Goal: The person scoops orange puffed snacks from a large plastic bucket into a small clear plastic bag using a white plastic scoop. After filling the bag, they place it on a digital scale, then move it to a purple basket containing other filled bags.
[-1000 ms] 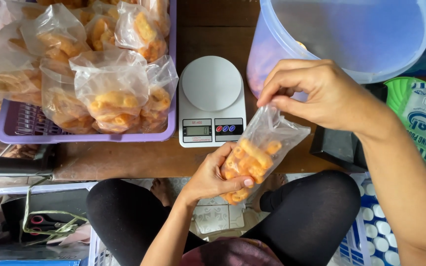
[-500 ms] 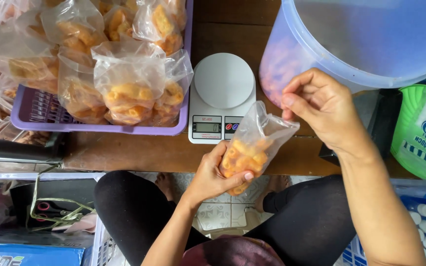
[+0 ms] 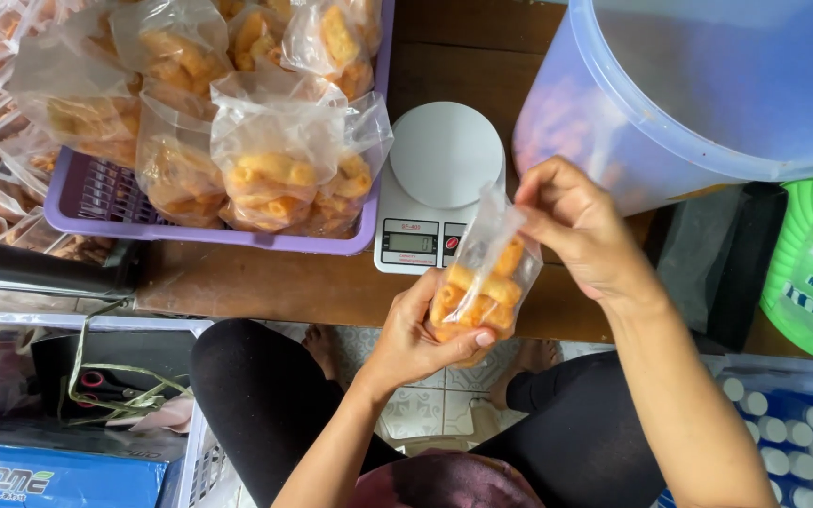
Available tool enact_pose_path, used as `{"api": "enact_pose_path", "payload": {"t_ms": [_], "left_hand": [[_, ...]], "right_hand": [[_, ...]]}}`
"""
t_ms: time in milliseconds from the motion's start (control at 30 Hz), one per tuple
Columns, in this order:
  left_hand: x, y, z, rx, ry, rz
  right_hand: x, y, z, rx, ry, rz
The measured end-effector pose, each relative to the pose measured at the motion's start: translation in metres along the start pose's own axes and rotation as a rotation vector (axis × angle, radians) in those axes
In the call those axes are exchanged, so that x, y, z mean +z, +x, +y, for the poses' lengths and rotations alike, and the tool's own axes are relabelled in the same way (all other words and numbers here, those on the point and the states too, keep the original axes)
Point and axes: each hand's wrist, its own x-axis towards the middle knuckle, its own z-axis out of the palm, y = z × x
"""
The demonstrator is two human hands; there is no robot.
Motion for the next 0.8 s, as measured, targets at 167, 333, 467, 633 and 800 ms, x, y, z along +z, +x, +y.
{"api": "enact_pose_path", "payload": {"t_ms": [167, 333, 467, 633, 800], "left_hand": [[-0.003, -0.001, -0.001, 0.132, 0.041, 0.048], [-0.003, 0.000, -0.003, -0.006, 0.002, 0.042], [-0.009, 0.000, -0.010, -0.037, 0.162, 0.010], [-0.014, -0.001, -0.015, 0.014, 0.185, 0.005], [-0.001, 0.016, 0.018, 0.089, 0.078, 0.128]], "right_hand": [[0.007, -0.003, 0.026, 0.116, 0.148, -0.031], [0.004, -0.010, 0.034, 0.081, 0.239, -0.066], [0.007, -0.012, -0.009, -0.138, 0.159, -0.089], [0.015, -0.011, -0.030, -0.156, -0.084, -0.035], [0.032, -0.015, -0.038, -0.145, -0.117, -0.075]]}}
